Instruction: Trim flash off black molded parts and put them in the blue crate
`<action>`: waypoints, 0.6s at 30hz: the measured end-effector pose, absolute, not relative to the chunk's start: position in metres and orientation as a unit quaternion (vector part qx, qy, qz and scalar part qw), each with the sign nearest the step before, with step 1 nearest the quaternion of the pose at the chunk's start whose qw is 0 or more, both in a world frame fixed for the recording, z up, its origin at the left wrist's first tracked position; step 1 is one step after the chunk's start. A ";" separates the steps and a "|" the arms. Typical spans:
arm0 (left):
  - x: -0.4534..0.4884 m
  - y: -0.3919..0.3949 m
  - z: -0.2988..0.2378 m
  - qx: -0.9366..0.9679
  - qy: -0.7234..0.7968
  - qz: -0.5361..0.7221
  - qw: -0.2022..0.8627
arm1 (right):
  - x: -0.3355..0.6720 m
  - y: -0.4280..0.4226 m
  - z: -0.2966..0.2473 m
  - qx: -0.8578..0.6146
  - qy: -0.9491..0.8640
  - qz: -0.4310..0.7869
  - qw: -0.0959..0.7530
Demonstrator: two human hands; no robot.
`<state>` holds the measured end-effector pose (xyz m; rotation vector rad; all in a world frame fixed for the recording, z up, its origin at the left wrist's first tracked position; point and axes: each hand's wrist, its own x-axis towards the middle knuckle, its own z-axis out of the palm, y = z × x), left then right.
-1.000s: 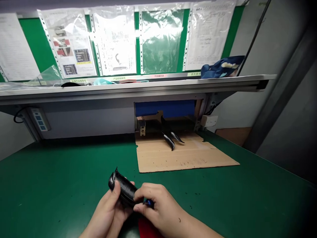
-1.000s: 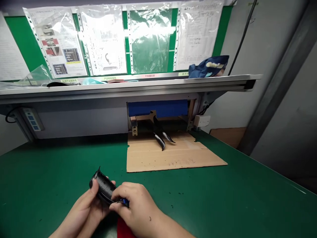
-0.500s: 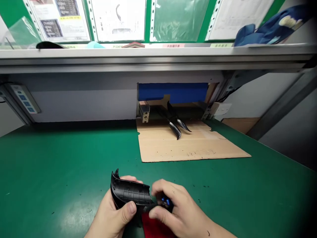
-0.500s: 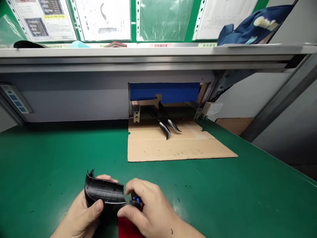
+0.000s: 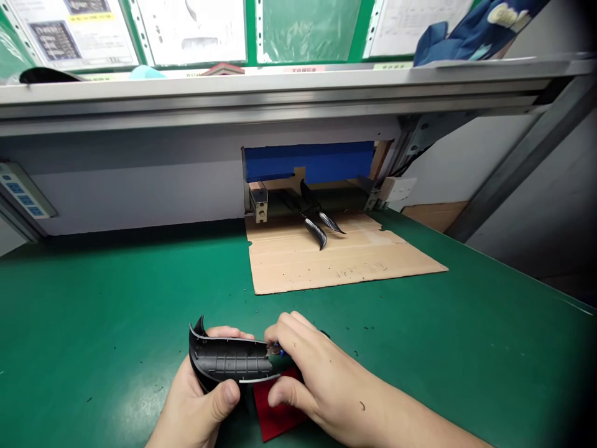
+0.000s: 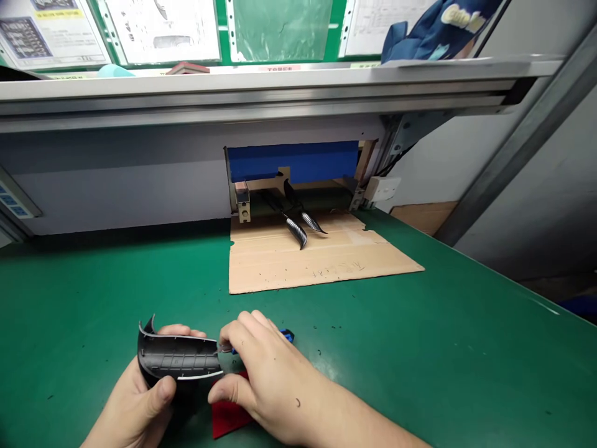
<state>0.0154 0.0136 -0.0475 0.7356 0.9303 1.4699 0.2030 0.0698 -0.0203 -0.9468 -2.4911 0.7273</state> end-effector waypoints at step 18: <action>0.010 0.014 -0.049 0.347 0.393 0.621 0.582 | 0.203 0.079 -0.030 -0.286 -0.922 0.130 0.228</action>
